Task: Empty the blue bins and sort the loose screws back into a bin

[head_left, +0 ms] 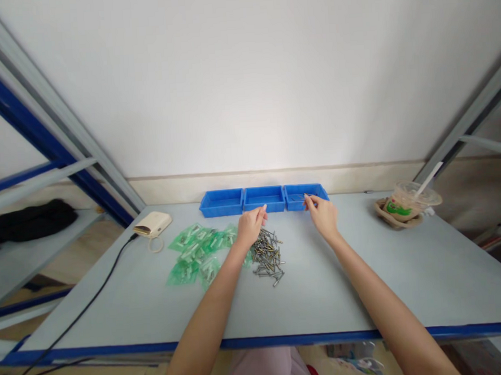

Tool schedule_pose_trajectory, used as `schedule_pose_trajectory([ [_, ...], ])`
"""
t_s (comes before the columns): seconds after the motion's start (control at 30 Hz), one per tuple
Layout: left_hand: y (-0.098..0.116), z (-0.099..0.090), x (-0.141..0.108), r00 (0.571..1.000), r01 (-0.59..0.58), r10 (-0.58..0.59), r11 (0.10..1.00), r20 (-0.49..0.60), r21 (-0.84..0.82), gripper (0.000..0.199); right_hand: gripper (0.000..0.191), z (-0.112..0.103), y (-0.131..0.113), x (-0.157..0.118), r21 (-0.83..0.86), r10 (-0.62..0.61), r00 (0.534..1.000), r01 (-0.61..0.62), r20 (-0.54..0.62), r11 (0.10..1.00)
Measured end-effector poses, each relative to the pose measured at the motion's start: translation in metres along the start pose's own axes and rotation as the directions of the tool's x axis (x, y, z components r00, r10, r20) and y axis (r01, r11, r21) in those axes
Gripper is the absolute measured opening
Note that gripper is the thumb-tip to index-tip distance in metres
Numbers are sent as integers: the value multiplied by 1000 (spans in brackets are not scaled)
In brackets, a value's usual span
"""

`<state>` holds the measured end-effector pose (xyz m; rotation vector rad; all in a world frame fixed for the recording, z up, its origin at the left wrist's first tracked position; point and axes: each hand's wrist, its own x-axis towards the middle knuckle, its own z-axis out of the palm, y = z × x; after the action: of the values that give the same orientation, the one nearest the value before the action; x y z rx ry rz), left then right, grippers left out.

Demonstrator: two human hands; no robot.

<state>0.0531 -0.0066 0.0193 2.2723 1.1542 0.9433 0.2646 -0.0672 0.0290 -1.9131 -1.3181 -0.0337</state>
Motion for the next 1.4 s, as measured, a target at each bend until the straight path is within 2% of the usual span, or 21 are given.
schedule_pose_trajectory([
  [0.1,-8,-2,2,1000,28,-28,1000,-14,3,54,44,0,7,23,-146,2,994,-18,-107,989],
  [0.2,-10,-3,2,1000,20,-21,999,9,34,54,37,2,7,19,-232,-47,987,10,-156,973],
  [0.27,-9,-2,2,999,4,-5,999,33,49,53,35,8,3,1,-183,-116,993,108,-34,977],
  [0.3,-8,-2,2,999,-1,-1,999,40,52,53,33,11,1,-10,-121,-194,975,206,105,971],
  [0.33,-7,-1,2,999,-5,3,999,45,53,53,29,15,-2,-21,-51,-273,932,293,241,955],
  [0.4,-6,0,1,998,-14,12,999,58,40,52,23,23,-9,-40,46,-358,831,376,425,926],
  [0.43,-6,0,1,998,-18,16,999,67,29,52,24,26,-11,-47,82,-374,791,385,484,919],
  [0.5,-6,1,1,996,-20,19,1000,84,14,51,25,31,-15,-52,119,-365,758,361,541,925],
  [0.67,-5,3,0,993,-28,25,999,116,25,49,9,30,-11,-43,76,-315,800,323,511,943],
  [0.93,2,4,-1,980,-91,78,994,182,66,35,8,24,-12,-43,63,-328,816,341,475,938],
  [1.0,4,6,-1,976,-100,91,994,197,37,28,9,26,-10,-42,97,-305,836,293,456,951],
  [1.13,8,11,-1,966,-169,177,984,190,-61,22,16,35,1,-33,329,-207,870,55,448,943],
  [1.27,12,12,-2,955,-262,265,964,136,-35,10,23,41,11,-25,602,-158,887,-155,434,783],
  [1.33,13,12,-3,959,-263,263,965,105,-16,13,25,41,12,-23,668,-156,876,-222,456,710],
  [1.4,13,13,-4,965,-244,245,969,92,-26,24,25,41,11,-22,686,-157,861,-261,483,679],
])
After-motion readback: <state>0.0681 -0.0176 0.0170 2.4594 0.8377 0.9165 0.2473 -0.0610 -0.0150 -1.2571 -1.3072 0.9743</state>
